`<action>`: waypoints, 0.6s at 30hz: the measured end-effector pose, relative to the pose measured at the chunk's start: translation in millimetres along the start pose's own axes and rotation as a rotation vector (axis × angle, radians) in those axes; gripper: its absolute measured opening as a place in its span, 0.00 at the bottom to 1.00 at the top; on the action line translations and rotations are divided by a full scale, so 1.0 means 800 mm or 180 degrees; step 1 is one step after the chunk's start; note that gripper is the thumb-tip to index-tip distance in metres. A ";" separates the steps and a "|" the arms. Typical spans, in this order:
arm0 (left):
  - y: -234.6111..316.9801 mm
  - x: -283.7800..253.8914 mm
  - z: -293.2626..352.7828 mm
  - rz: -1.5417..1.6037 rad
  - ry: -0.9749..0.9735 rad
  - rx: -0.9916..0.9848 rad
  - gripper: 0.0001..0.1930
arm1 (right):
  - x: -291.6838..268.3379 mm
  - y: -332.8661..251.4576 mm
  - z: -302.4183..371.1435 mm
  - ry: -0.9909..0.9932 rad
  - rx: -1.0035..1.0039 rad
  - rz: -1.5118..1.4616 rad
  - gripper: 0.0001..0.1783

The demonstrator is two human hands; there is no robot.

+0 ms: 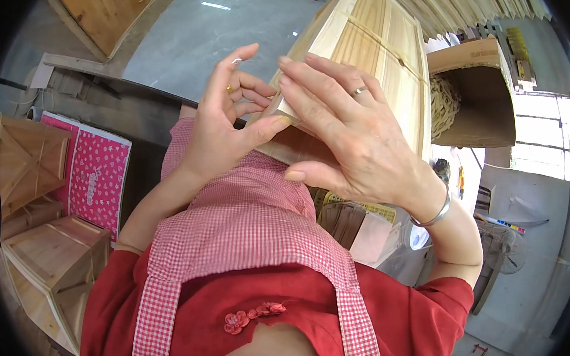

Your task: Assembling and gluing wooden panels to create small crates or boxes.

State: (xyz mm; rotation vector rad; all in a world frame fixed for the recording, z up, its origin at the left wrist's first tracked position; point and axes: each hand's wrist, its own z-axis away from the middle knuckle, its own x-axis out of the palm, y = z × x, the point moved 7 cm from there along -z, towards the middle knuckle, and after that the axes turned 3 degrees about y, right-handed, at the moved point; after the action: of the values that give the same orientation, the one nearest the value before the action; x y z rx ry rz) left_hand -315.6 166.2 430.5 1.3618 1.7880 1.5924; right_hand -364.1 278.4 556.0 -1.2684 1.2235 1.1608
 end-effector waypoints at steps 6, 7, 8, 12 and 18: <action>-0.005 -0.002 0.004 0.0059 0.0128 -0.0035 0.48 | -0.029 0.001 -0.031 0.0322 -0.0749 -0.0022 0.48; -0.003 -0.002 0.005 -0.0056 0.0119 -0.0021 0.48 | -0.035 0.015 -0.034 0.0410 -0.0459 -0.0341 0.46; 0.001 -0.003 0.007 -0.0051 0.0122 -0.0026 0.48 | -0.037 0.028 -0.038 0.0498 -0.0164 -0.0662 0.44; -0.004 0.003 0.005 -0.0053 -0.0050 -0.0197 0.48 | -0.020 0.028 -0.033 0.0033 -0.0193 -0.1016 0.44; -0.001 0.001 0.007 0.0315 0.0151 -0.0432 0.44 | -0.121 0.051 0.059 0.1697 -0.0564 -0.0865 0.39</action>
State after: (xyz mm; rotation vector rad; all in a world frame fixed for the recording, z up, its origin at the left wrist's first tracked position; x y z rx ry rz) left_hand -311.5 170.1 428.4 1.3789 1.6284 1.7769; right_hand -408.0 330.6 648.3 -1.8952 1.2858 0.7655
